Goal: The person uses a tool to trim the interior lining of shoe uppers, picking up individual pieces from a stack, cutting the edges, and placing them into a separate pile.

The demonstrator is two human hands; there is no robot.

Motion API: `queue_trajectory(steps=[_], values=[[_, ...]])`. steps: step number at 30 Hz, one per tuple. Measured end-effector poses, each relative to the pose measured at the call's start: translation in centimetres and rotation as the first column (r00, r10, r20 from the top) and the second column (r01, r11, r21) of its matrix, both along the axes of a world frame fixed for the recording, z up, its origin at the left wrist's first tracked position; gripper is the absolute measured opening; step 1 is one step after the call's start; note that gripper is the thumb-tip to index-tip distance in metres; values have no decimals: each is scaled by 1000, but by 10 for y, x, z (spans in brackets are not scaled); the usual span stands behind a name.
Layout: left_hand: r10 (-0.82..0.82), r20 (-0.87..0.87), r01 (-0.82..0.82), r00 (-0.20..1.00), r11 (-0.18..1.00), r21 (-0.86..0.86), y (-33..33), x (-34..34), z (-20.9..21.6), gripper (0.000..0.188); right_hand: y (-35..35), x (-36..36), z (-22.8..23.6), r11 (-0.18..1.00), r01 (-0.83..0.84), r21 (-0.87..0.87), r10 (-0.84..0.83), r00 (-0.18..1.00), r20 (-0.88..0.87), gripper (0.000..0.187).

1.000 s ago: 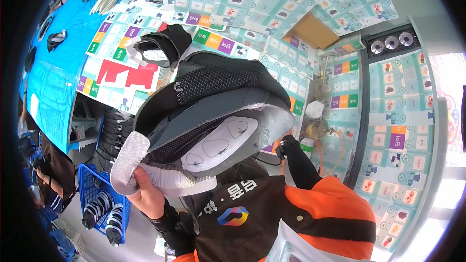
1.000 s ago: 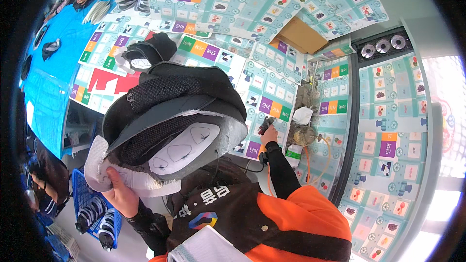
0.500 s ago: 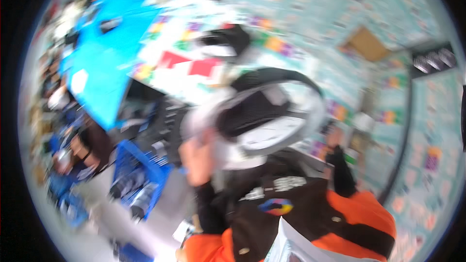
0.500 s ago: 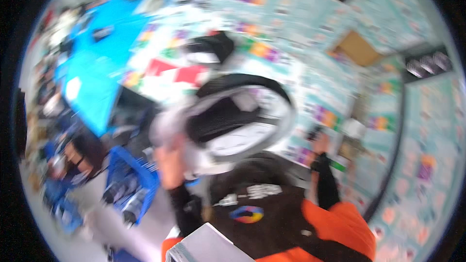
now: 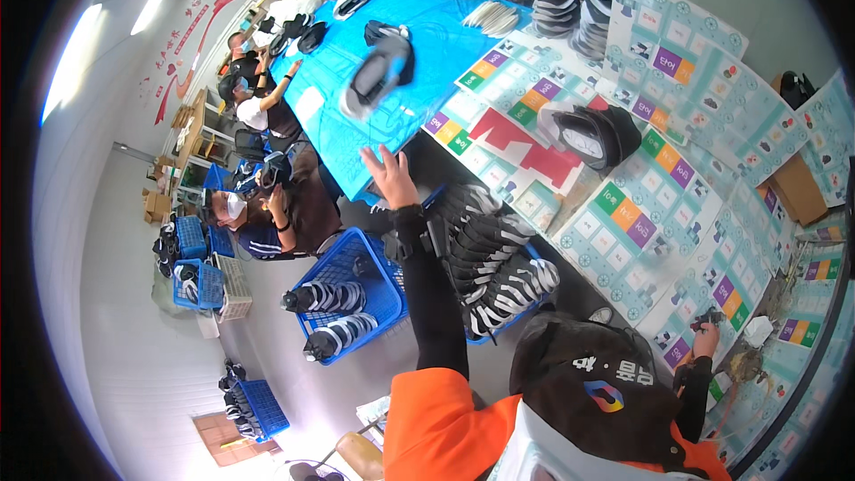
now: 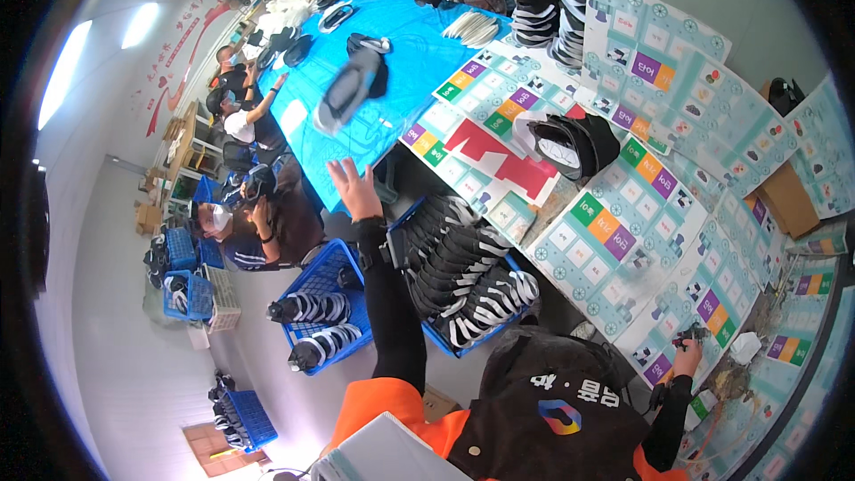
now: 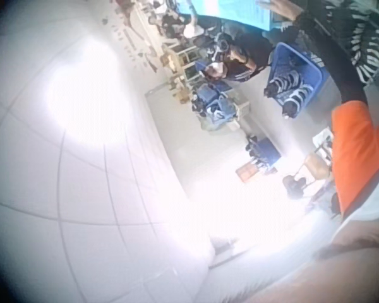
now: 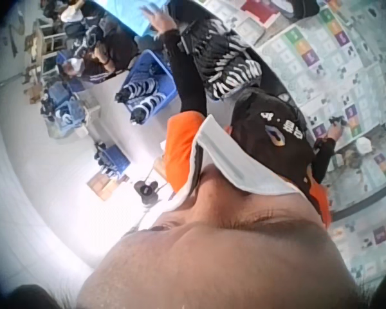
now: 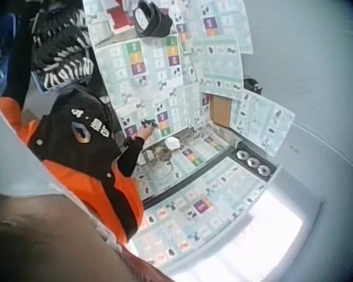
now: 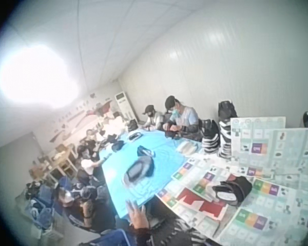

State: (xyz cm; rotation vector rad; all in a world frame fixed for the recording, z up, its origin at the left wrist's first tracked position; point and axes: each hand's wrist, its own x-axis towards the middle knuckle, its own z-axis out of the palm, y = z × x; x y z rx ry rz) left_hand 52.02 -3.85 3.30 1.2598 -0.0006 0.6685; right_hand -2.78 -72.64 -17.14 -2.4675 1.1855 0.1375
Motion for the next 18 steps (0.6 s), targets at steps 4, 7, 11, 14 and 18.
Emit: queue_trajectory(steps=[4, 7, 11, 14, 18], values=[[82, -43, -29, 996, 715, 699, -10, 39, -88, 30, 24, 18, 14, 1000, -10, -11, 11, 997, 80, 14], [-62, -593, 517, 803, 567, 641, -98, -9, -170, 30, 38, 1, 21, 1000, -12, -1, 12, 997, 81, 13], [-251, -672, 716, 696, 177, 675, -191, -17, -251, 88, 52, -44, 15, 993, 21, -115, -11, 997, 80, 10], [-124, -555, 567, 822, 99, 818, -283, 34, -232, 81, 70, -93, 12, 992, 47, -119, -16, 968, 249, 13], [-236, -284, 340, 929, 251, 906, -302, 85, -153, 77, 112, -65, 74, 987, 124, -99, -108, 983, 147, 13]])
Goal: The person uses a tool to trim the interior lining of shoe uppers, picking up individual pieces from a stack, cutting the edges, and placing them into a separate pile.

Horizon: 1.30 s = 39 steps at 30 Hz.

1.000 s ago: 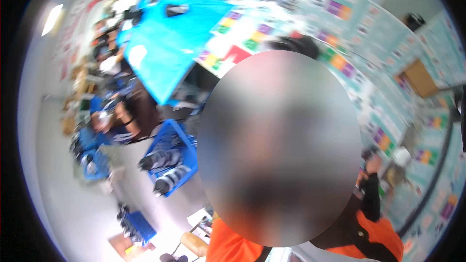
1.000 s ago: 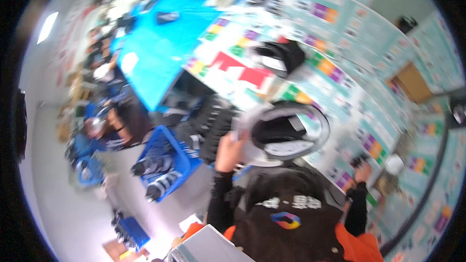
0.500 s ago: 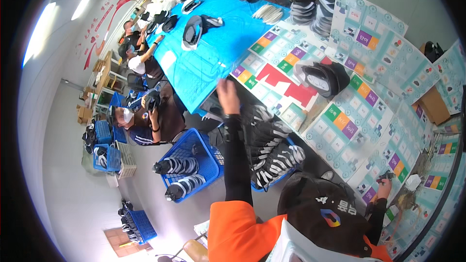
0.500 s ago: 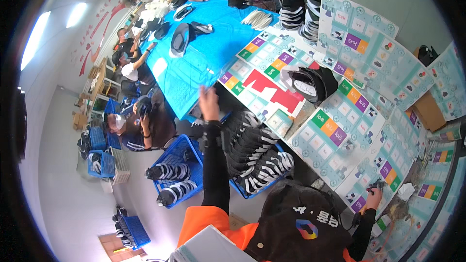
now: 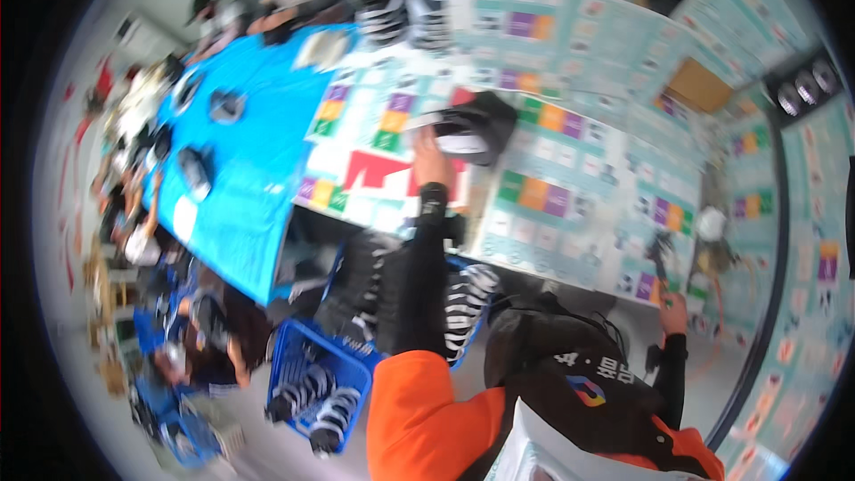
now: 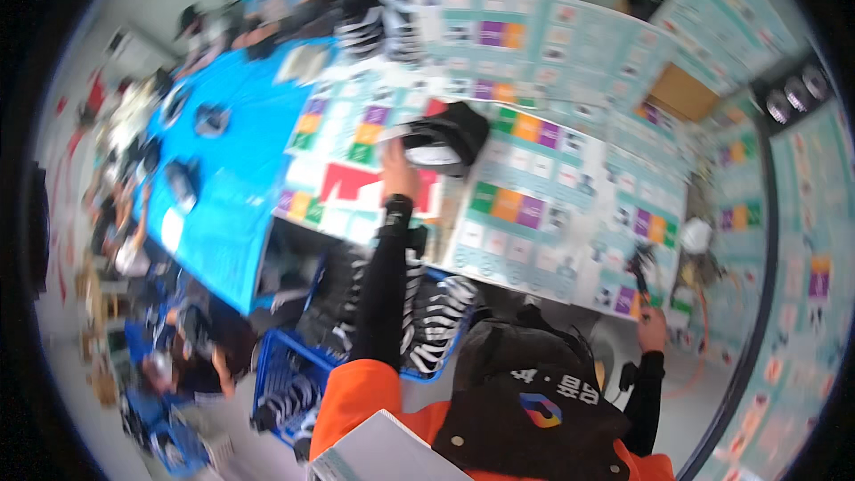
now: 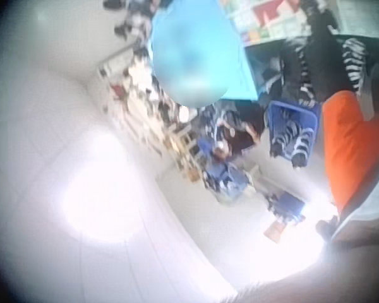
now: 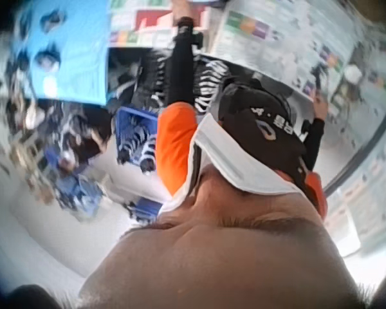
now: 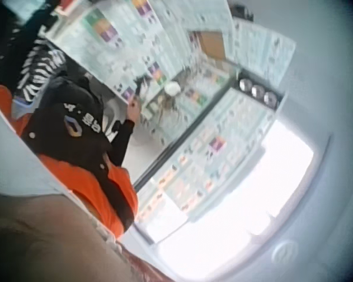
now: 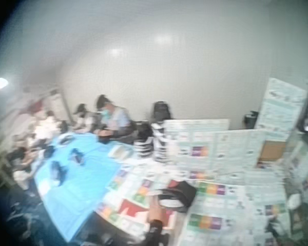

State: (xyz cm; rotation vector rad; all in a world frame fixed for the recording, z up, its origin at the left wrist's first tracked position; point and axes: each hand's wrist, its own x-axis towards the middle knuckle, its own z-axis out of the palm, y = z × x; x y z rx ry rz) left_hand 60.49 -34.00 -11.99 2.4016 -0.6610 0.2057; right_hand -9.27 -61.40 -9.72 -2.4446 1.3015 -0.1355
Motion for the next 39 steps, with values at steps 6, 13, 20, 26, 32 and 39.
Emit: queue_trajectory(steps=[6, 13, 20, 26, 32, 39], values=[[-91, 92, 63, 992, 961, 269, -89, 4, 11, 51, 52, -36, 33, 983, 109, -151, -125, 987, -98, 11], [-496, 186, 410, 848, 837, 363, -44, 44, 43, 20, 52, -35, 43, 991, 114, -72, -119, 990, -80, 16], [-459, -210, 442, 863, 888, -125, 34, -108, 94, 22, 24, 149, 102, 895, -218, 388, 108, 952, 287, 33], [-285, -519, 208, 806, 957, -203, 42, -278, 5, 20, 58, 293, 28, 629, -683, 372, 399, 694, 599, 54], [-204, -338, 173, 919, 977, -121, 47, -304, -26, 63, 74, 296, -18, 757, -509, 410, 274, 816, 508, 28], [-131, -369, 59, 920, 978, -200, 22, -297, -13, 26, 66, 289, -42, 779, -484, 398, 150, 761, 632, 22]])
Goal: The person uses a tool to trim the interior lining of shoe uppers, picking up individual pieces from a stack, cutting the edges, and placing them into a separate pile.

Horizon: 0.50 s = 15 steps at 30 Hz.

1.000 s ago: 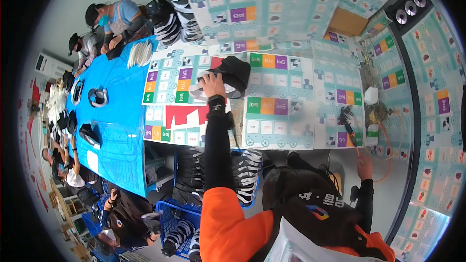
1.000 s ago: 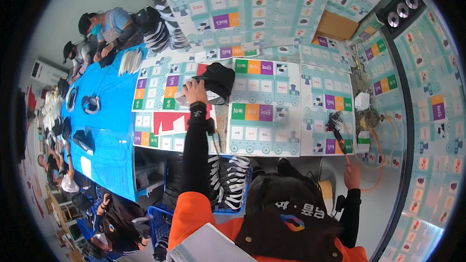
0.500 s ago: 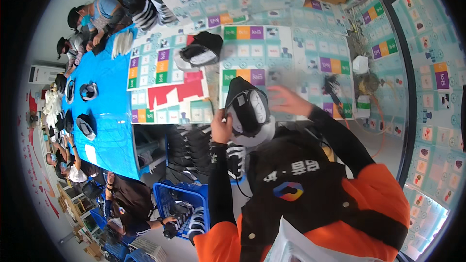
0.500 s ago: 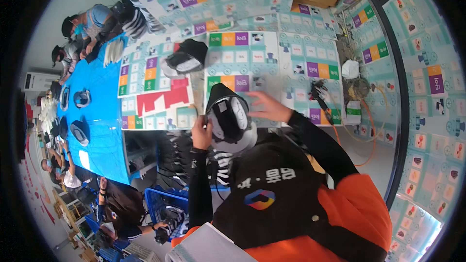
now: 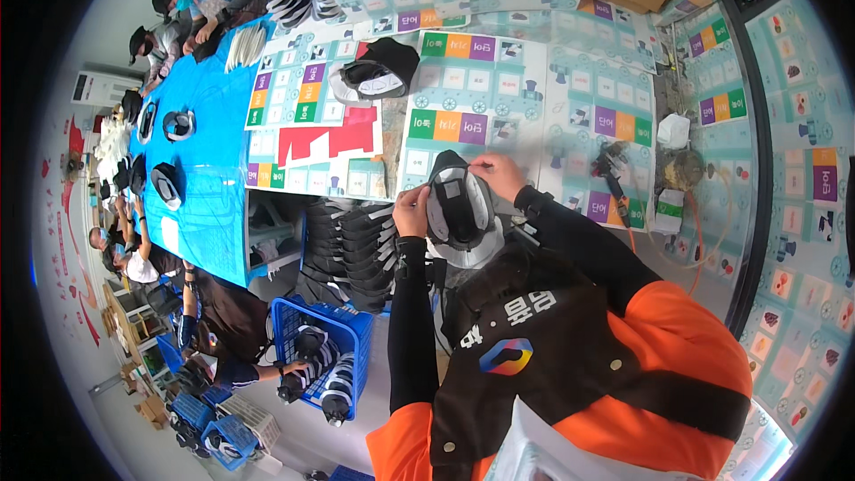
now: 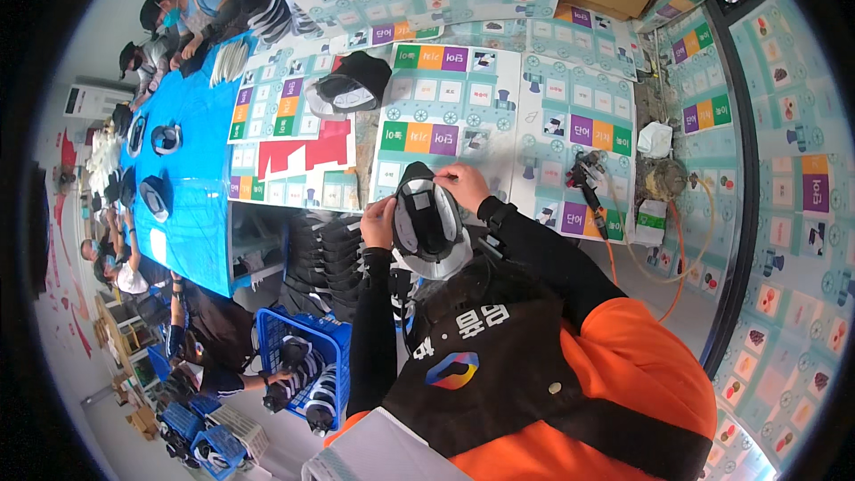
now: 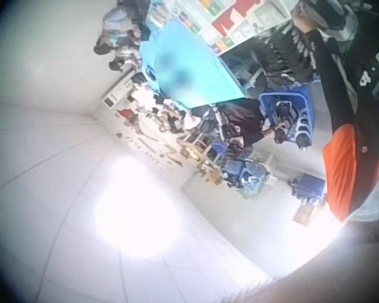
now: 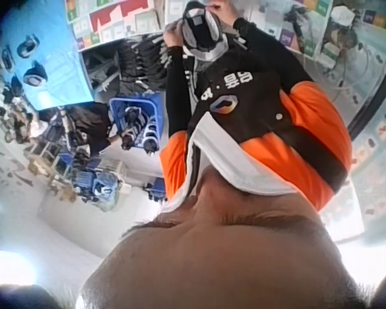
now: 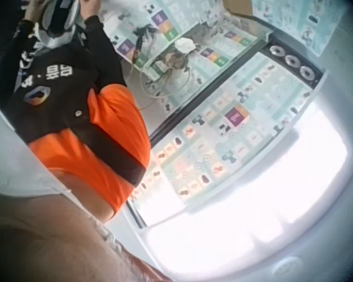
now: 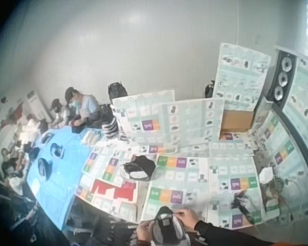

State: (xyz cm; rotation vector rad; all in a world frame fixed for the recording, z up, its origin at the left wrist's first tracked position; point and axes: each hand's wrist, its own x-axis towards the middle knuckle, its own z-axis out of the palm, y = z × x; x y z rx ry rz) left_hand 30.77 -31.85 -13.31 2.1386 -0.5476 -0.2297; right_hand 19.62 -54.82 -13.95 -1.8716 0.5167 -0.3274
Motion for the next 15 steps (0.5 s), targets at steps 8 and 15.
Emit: queue_trajectory(steps=[8, 15], values=[[16, -24, -15, 1000, 999, 45, -15, 7, 7, 29, -10, 14, 25, 994, -24, 109, 33, 996, -84, 18], [-289, -827, -77, 482, 927, -368, -23, 46, 87, 33, -26, 2, 81, 917, -329, 227, 277, 933, 230, 55]])
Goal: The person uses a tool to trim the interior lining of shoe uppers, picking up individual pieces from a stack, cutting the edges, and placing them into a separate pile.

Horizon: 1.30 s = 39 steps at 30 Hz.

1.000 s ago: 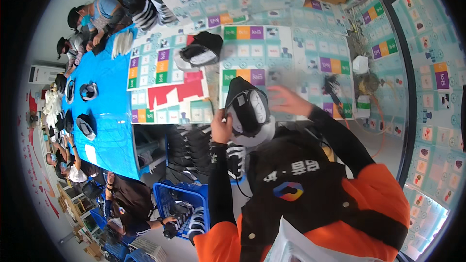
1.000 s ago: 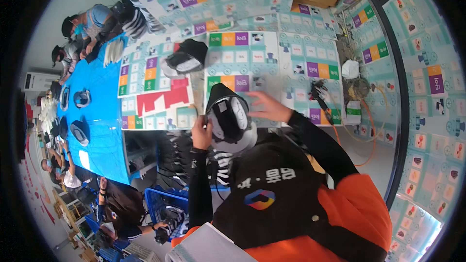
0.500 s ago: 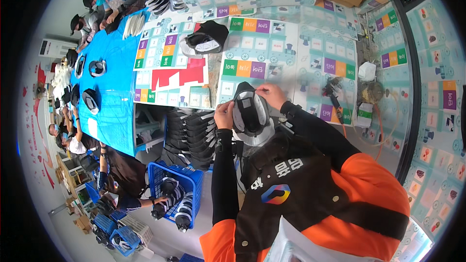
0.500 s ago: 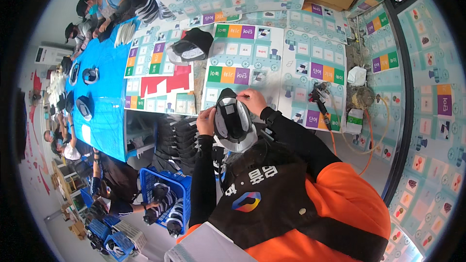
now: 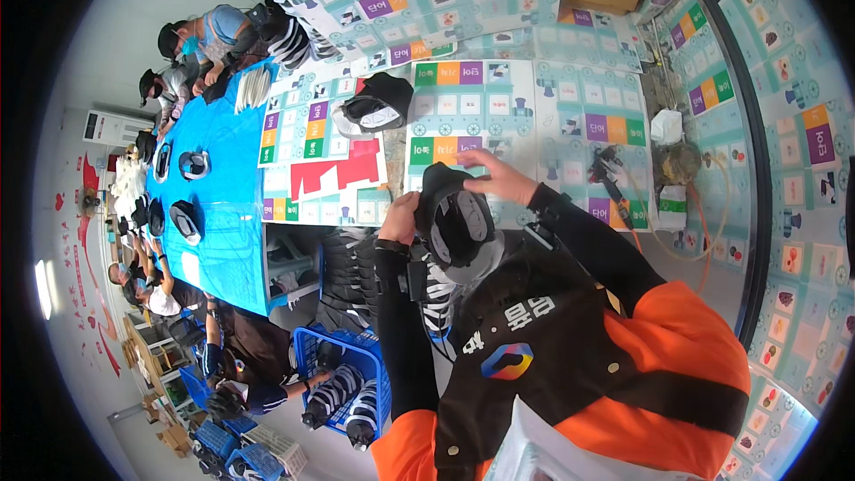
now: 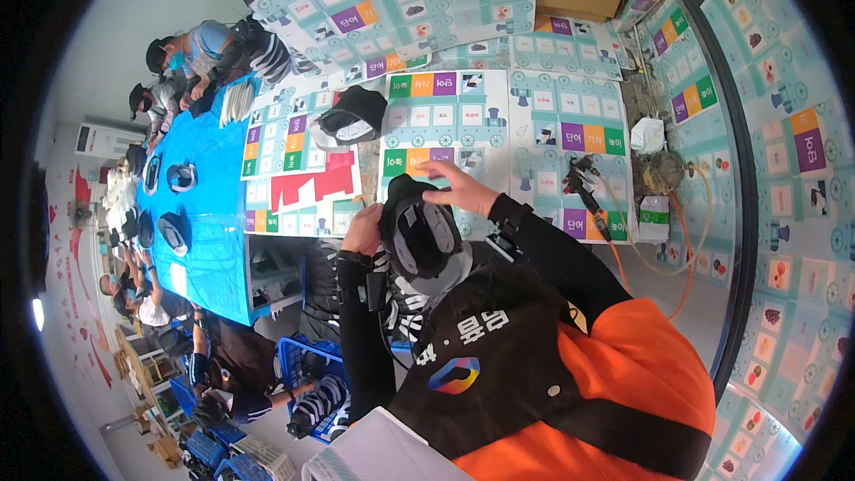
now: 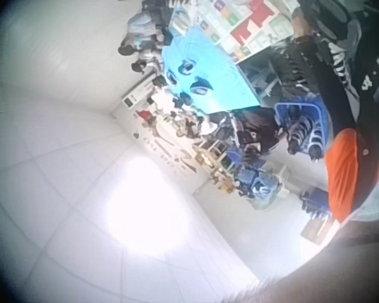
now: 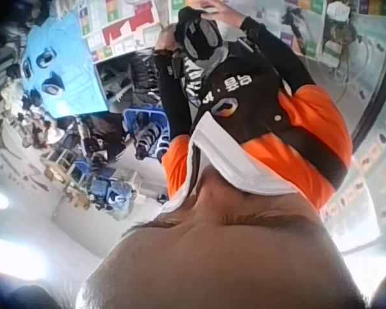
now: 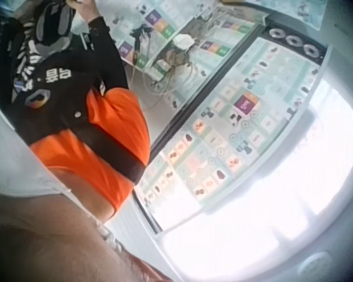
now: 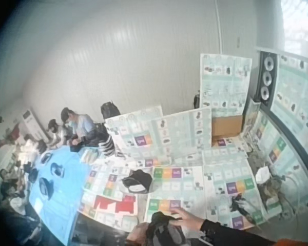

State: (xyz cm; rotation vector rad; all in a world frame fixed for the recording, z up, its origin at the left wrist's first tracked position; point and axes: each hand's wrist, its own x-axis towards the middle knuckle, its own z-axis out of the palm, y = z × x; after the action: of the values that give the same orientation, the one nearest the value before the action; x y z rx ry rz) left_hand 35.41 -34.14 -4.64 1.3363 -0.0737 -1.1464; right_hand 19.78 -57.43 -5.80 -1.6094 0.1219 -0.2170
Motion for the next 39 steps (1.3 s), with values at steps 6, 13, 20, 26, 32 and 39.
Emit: queue_trajectory(steps=[6, 13, 20, 26, 32, 39], values=[[-44, 339, 61, 940, 997, -39, -27, -16, 90, 42, 0, -5, 83, 741, 326, -586, -265, 945, 191, 53], [-16, 276, 61, 961, 986, -156, -5, -68, 110, 70, -40, -36, 34, 682, 718, -140, -728, 685, -38, 31], [-33, 925, 10, 378, 999, 31, -83, -102, 121, 45, -55, -59, -20, 675, 720, 159, -724, 689, -44, 43], [-436, 888, -20, 147, 896, 444, -155, -75, 127, 25, -130, -161, -82, 679, 413, -606, -655, 714, -248, 73], [-579, 812, 71, 71, 815, 575, -192, -70, 47, 26, -153, -218, -146, 332, 106, -937, -887, 373, -272, 49], [-622, 770, 66, 146, 782, 619, -221, -79, 44, 26, -165, -236, -164, 260, 160, -952, -900, 398, -179, 28]])
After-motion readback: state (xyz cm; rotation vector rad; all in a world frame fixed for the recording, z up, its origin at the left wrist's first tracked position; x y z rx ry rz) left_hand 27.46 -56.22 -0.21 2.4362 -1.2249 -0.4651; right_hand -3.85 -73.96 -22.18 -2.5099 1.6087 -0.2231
